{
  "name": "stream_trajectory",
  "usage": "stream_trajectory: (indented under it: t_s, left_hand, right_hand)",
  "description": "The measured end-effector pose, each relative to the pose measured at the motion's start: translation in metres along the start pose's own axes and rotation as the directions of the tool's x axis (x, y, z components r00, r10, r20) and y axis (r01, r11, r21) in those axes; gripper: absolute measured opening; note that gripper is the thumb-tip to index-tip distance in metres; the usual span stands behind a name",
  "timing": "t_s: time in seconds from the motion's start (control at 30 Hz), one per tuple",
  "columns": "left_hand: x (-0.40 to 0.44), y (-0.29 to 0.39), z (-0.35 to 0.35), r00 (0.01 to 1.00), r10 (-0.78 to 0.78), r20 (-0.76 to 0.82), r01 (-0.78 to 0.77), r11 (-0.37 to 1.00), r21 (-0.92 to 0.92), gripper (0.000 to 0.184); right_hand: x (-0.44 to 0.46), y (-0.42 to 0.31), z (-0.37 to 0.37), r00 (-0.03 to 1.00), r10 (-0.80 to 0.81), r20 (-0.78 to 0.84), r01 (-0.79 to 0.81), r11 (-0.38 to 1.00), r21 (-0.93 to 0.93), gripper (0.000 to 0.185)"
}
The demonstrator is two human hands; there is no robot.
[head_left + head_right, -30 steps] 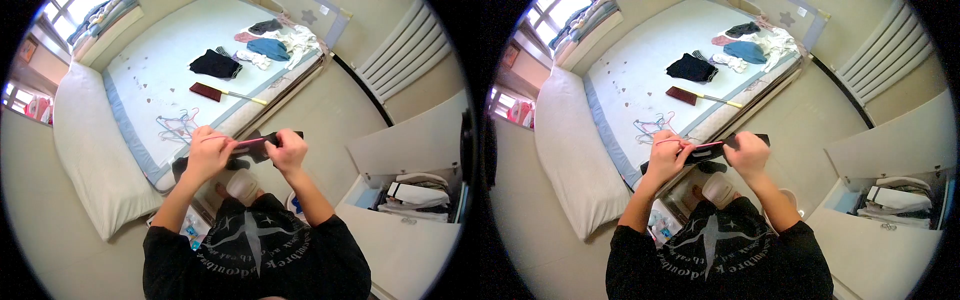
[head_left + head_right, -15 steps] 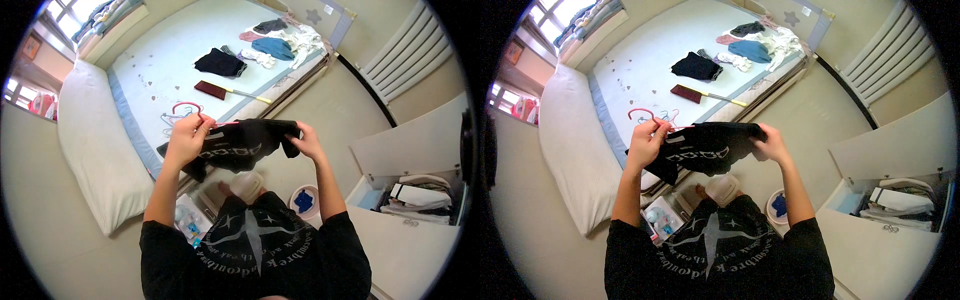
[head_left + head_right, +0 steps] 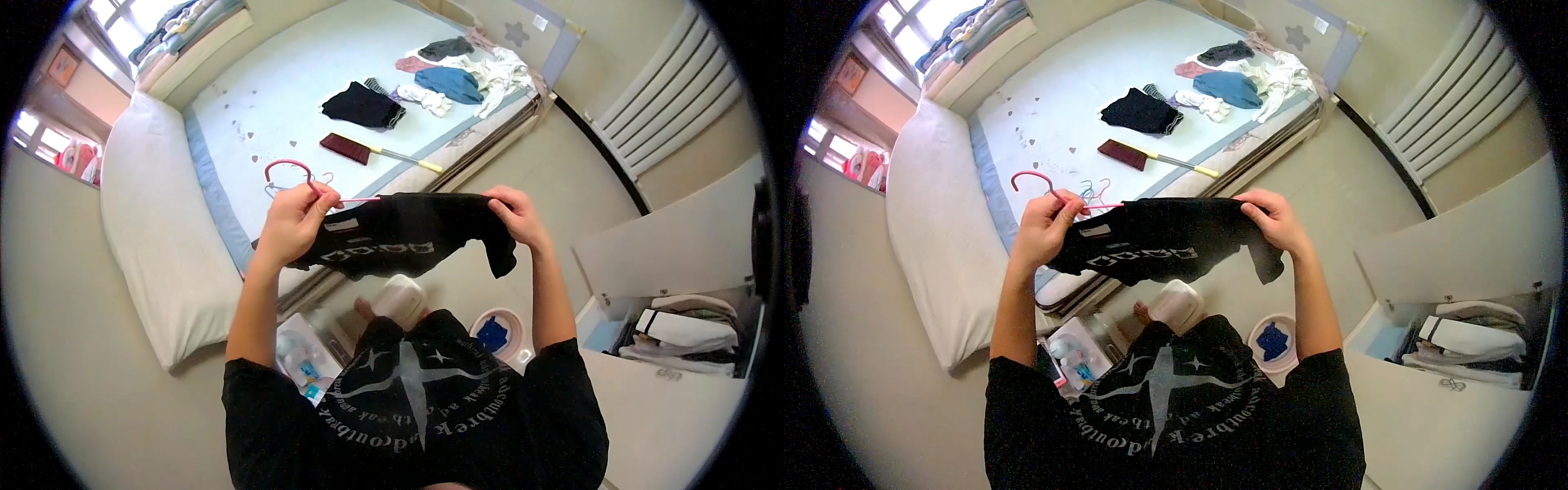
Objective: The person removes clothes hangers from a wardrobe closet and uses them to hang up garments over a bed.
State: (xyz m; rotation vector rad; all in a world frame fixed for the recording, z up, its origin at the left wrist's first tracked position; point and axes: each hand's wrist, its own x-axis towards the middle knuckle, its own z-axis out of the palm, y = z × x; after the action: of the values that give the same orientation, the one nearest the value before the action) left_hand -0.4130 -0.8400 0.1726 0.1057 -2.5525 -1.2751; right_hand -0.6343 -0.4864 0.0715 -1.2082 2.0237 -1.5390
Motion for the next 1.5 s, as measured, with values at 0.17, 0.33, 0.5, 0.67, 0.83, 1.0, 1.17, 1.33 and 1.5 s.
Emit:
stream_trajectory:
  t_s: [0.17, 0.33, 0.5, 0.67, 0.83, 1.0, 1.17, 1.33, 1.5]
  left_hand:
    - [-0.003, 0.017, 0.027, 0.997, 0.054, -0.058, -0.054, 0.998, 0.017, 0.018]
    - [0.004, 0.037, 0.055, 0.996, 0.076, -0.046, -0.071, 0.992, 0.106, 0.021]
    - [0.003, 0.055, 0.055, 0.998, 0.059, 0.006, -0.060, 0.984, 0.170, 0.022]
    - [-0.015, 0.037, 0.010, 0.987, 0.155, -0.043, -0.147, 0.977, 0.156, 0.025]
    - [-0.050, -0.014, -0.040, 0.995, -0.064, 0.076, 0.052, 0.987, 0.149, 0.027]
    - [-0.060, -0.036, -0.026, 0.995, -0.025, 0.099, 0.018, 0.997, 0.071, 0.022]
    - [-0.059, -0.051, -0.014, 0.997, 0.081, -0.008, -0.079, 0.991, 0.108, 0.015]
    - [-0.060, -0.052, -0.006, 0.988, 0.128, -0.090, -0.120, 0.989, 0.084, 0.012]
    - [-0.059, -0.051, 0.000, 0.975, 0.175, -0.140, -0.159, 0.980, 0.118, 0.012]
  right_hand:
    - [0.000, -0.042, -0.004, 0.970, -0.244, -0.004, 0.241, 0.957, -0.164, 0.028]
    - [0.012, -0.090, 0.027, 0.935, -0.338, 0.107, 0.341, 0.776, -0.530, 0.036]
    - [0.028, -0.088, 0.047, 0.892, -0.434, 0.129, 0.445, 0.790, -0.421, 0.016]
    - [0.022, -0.083, 0.036, 0.927, -0.374, -0.015, 0.341, 0.862, -0.376, 0.010]
    - [0.025, -0.092, 0.016, 0.948, -0.318, -0.016, 0.291, 0.885, -0.362, 0.007]
    - [0.031, -0.086, 0.019, 0.950, -0.309, 0.034, 0.302, 0.891, -0.338, 0.007]
    - [0.035, -0.096, 0.033, 0.957, -0.286, 0.042, 0.285, 0.910, -0.302, 0.008]
    - [0.032, -0.102, 0.060, 0.990, -0.090, 0.109, 0.120, 0.943, -0.312, 0.010]
    - [0.023, -0.075, 0.081, 0.996, -0.052, 0.067, 0.066, 0.969, -0.239, 0.011]
